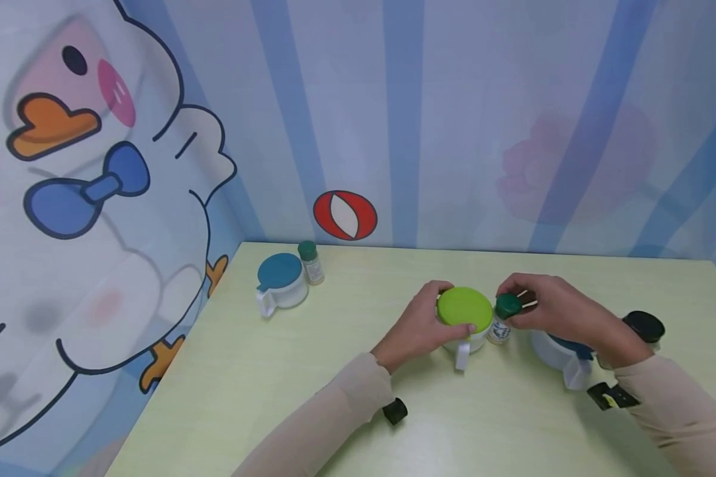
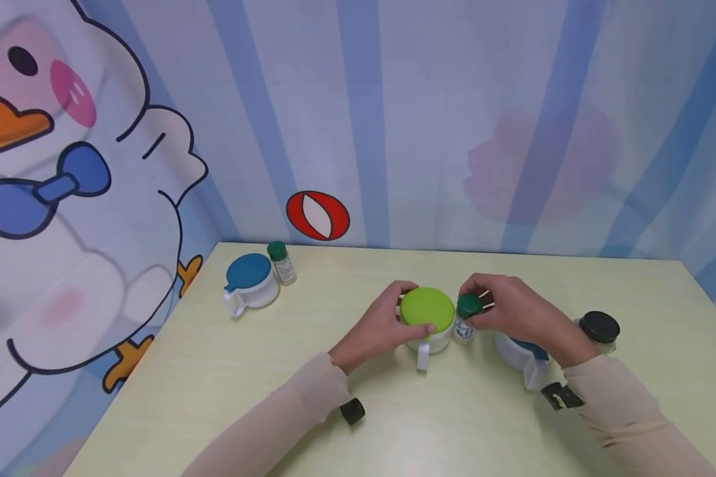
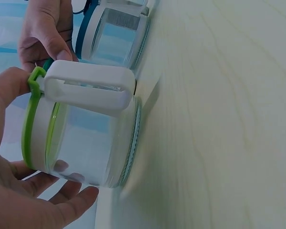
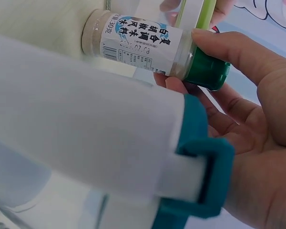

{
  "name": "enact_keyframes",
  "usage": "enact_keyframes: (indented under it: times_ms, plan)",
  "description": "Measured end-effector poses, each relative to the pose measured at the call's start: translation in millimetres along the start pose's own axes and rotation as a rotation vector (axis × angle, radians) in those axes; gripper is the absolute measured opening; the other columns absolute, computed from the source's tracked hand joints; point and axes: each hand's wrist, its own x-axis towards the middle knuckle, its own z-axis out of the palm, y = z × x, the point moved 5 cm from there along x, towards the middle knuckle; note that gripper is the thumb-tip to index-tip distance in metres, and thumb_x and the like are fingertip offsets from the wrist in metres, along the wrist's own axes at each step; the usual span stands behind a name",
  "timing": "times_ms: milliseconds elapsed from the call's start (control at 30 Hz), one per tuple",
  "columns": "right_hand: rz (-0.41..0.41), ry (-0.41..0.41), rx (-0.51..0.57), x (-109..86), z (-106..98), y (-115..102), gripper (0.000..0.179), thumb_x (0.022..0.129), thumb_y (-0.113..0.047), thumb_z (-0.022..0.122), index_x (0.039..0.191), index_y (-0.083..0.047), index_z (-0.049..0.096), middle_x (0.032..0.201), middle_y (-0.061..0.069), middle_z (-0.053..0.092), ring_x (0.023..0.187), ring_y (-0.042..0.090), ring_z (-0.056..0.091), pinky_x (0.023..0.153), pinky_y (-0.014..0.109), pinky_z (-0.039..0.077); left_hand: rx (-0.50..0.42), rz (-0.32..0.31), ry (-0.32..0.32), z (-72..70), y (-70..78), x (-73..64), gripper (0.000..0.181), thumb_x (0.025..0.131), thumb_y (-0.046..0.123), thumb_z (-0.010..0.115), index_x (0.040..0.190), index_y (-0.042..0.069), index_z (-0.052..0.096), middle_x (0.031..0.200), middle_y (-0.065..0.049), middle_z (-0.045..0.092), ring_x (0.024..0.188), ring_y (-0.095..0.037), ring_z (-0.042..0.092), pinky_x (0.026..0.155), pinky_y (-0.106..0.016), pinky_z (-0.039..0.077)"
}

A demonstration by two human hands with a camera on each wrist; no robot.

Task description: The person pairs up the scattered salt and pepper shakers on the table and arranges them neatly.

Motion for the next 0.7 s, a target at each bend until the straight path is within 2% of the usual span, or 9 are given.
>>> enact_keyframes:
  times_ms: [267, 400, 600, 700]
  plan:
    - [0.018, -0.027, 0.025, -1.1, -2, -2, 0.045, 0.090, -0.012, 0.076, 0.129, 0.001, 0.058, 0.122, 0.015, 0.065, 0.114, 0.035, 0.065, 0.083, 0.033, 0.060, -0.008, -0.031, -0.005, -3.5, -1.4, -2.6, 0.083, 0.083, 0.044, 0.083, 0.150, 0.019, 0.041, 0.146, 0.005, 0.048, 0.121, -0.012, 0.051, 0.101, -0.033, 0.049]
    - [0.020, -0.016, 0.014, -2.3, -3, -5, 0.049, 0.090, -0.017, 0.077, 0.131, 0.001, 0.057, 0.124, 0.016, 0.064, 0.117, 0.037, 0.064, 0.087, 0.038, 0.059, -0.012, -0.026, -0.007, -6.6, -3.5, -4.1, 0.083, 0.083, 0.046, 0.082, 0.150, 0.021, 0.042, 0.146, 0.007, 0.048, 0.125, -0.013, 0.050, 0.101, -0.034, 0.049]
    - [-0.007, 0.009, -0.033, -4.4, -8, -14, 0.055, 0.090, -0.024, 0.078, 0.135, -0.002, 0.056, 0.130, 0.016, 0.063, 0.121, 0.037, 0.062, 0.099, 0.053, 0.052, -0.045, 0.000, 0.006, -21.8, -5.2, -7.2, 0.076, 0.086, 0.042, 0.081, 0.148, 0.018, 0.044, 0.145, 0.006, 0.050, 0.133, -0.019, 0.049, 0.106, -0.036, 0.048]
    - [-0.021, 0.024, -0.044, -5.9, -12, -19, 0.054, 0.092, -0.026, 0.077, 0.136, -0.004, 0.055, 0.133, 0.017, 0.062, 0.123, 0.037, 0.061, 0.102, 0.056, 0.049, -0.065, 0.020, 0.015, -31.7, -8.3, -9.3, 0.072, 0.087, 0.039, 0.080, 0.148, 0.020, 0.045, 0.144, 0.005, 0.051, 0.136, -0.023, 0.048, 0.109, -0.036, 0.046]
